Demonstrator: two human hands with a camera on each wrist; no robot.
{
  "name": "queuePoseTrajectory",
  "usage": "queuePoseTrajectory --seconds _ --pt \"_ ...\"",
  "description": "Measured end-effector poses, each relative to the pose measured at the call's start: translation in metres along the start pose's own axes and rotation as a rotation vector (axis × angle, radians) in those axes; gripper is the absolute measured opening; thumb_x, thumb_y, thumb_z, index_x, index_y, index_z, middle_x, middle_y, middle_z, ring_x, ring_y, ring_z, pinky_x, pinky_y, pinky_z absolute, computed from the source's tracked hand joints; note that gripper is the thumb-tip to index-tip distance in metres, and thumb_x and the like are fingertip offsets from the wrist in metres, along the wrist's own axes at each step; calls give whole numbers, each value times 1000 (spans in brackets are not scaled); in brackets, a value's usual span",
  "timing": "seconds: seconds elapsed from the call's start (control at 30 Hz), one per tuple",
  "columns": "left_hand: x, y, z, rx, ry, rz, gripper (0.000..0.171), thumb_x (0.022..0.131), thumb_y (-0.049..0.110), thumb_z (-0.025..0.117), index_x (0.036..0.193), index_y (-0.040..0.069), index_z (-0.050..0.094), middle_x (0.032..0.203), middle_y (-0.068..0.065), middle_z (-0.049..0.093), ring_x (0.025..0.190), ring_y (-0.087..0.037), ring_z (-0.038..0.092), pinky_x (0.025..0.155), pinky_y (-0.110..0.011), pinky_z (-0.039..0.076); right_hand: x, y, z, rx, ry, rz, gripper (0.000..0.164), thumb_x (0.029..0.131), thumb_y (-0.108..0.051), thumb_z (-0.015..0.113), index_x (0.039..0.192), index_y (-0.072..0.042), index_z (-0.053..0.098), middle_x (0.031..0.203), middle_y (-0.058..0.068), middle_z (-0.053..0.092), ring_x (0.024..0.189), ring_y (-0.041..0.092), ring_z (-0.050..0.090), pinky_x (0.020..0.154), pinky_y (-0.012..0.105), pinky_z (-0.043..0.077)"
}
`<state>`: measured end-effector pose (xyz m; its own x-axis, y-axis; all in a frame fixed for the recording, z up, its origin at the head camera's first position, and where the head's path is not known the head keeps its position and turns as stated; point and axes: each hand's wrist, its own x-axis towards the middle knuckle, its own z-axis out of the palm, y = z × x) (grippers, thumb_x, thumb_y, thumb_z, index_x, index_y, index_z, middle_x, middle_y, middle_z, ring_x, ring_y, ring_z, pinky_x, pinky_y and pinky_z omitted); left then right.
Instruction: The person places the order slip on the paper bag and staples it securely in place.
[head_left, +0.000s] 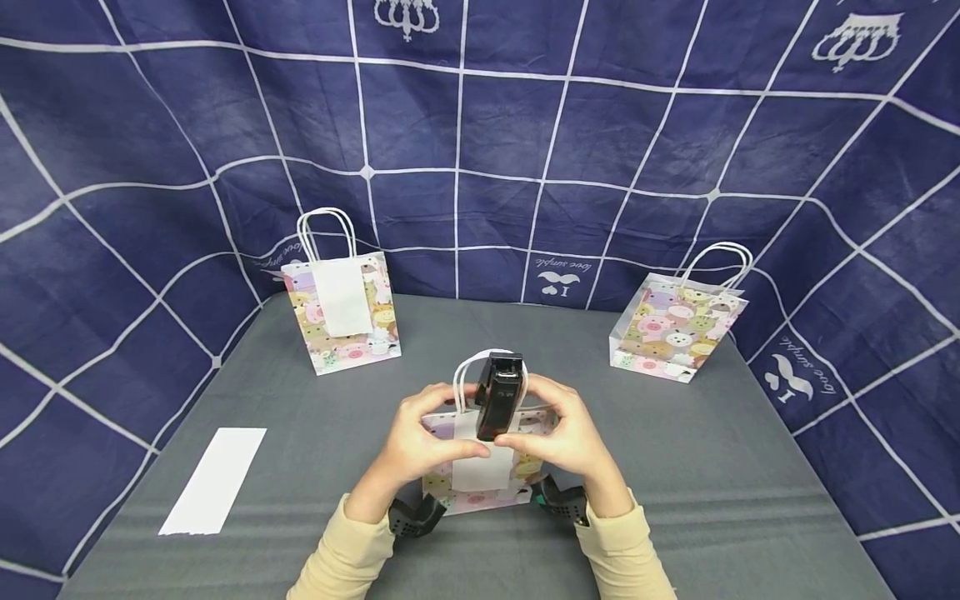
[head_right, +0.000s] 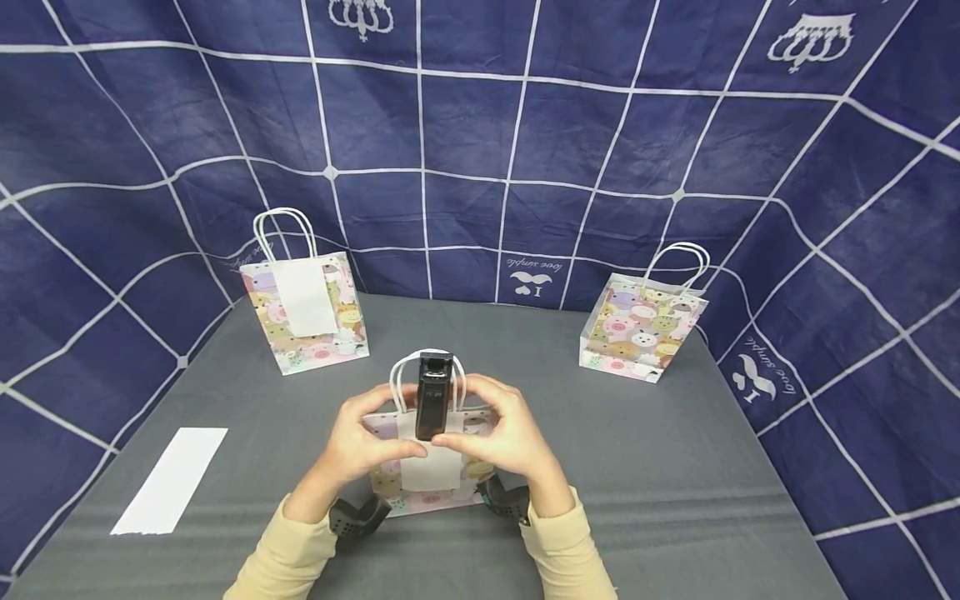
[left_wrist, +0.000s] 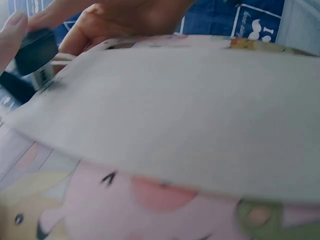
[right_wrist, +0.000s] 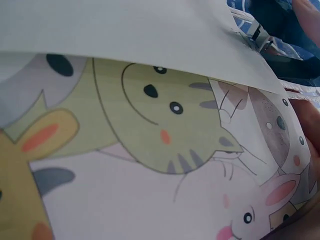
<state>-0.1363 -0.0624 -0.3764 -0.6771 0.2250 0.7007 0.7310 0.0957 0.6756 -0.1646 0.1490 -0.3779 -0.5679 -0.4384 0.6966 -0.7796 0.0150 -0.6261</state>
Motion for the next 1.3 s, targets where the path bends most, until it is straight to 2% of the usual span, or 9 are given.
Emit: queuePoseTrajectory --seconds 0.13,0.3,0.37,0.47,0.6,0.83,1.07,1.2,1.3 --pt "-4 -14 -6 24 -82 -97 67 57 2 88 117 0 60 108 -10 66 92 -21 59 80 -30 46 0 0 0 -6 27 -11 63 57 4 87 115 -4 62 114 8 64 107 19 57 94 31 41" --pt "-7 -27 -21 88 -146 -213 53 70 13 84 117 11 59 108 3 64 94 -13 58 82 -30 44 -2 0 -1 24 60 -18 61 75 -17 81 128 -3 54 120 2 61 109 17 58 95 31 41" --pt "-8 -29 -27 105 -156 -230 46 73 16 82 114 12 59 106 5 64 92 -12 58 80 -31 45 -3 1 -1 51 76 -33 69 80 -24 76 136 -1 43 123 1 59 108 16 59 95 31 42" --pt "-8 -29 -36 145 -154 -235 37 77 15 78 110 13 60 100 4 64 86 -13 57 77 -32 47 -2 2 0 89 92 -74 78 83 -23 73 142 4 28 124 3 57 106 17 59 92 30 44" --pt "-8 -28 -44 178 -147 -252 25 82 9 72 105 9 62 91 2 64 82 -12 59 76 -33 50 -1 2 -2 109 103 -86 73 84 -22 72 137 7 32 116 3 59 99 16 61 88 30 46" --pt "-9 -29 -47 211 -134 -286 14 82 5 71 96 5 70 91 -2 66 80 -13 61 70 -34 52 -1 1 -7 134 130 -78 66 83 -20 73 131 11 40 116 8 58 95 16 63 87 30 47" --pt "-8 -25 -44 204 -144 -410 18 80 12 75 97 8 70 89 1 68 77 -10 63 69 -27 52 0 0 -11 179 173 -57 70 82 -18 74 131 15 37 117 10 58 92 17 64 85 29 48" --pt "-7 -26 -43 200 -146 -446 12 79 13 76 87 12 67 82 4 68 74 -10 64 67 -27 52 0 -1 -13 189 184 -60 68 82 -15 74 131 15 37 114 10 60 90 18 65 83 30 50" --pt "-7 -26 -41 206 -161 -472 12 79 13 76 87 12 67 82 5 68 74 -9 64 67 -26 52 0 0 -13 214 173 -69 67 83 -12 73 131 15 36 110 10 62 88 18 65 79 31 52"
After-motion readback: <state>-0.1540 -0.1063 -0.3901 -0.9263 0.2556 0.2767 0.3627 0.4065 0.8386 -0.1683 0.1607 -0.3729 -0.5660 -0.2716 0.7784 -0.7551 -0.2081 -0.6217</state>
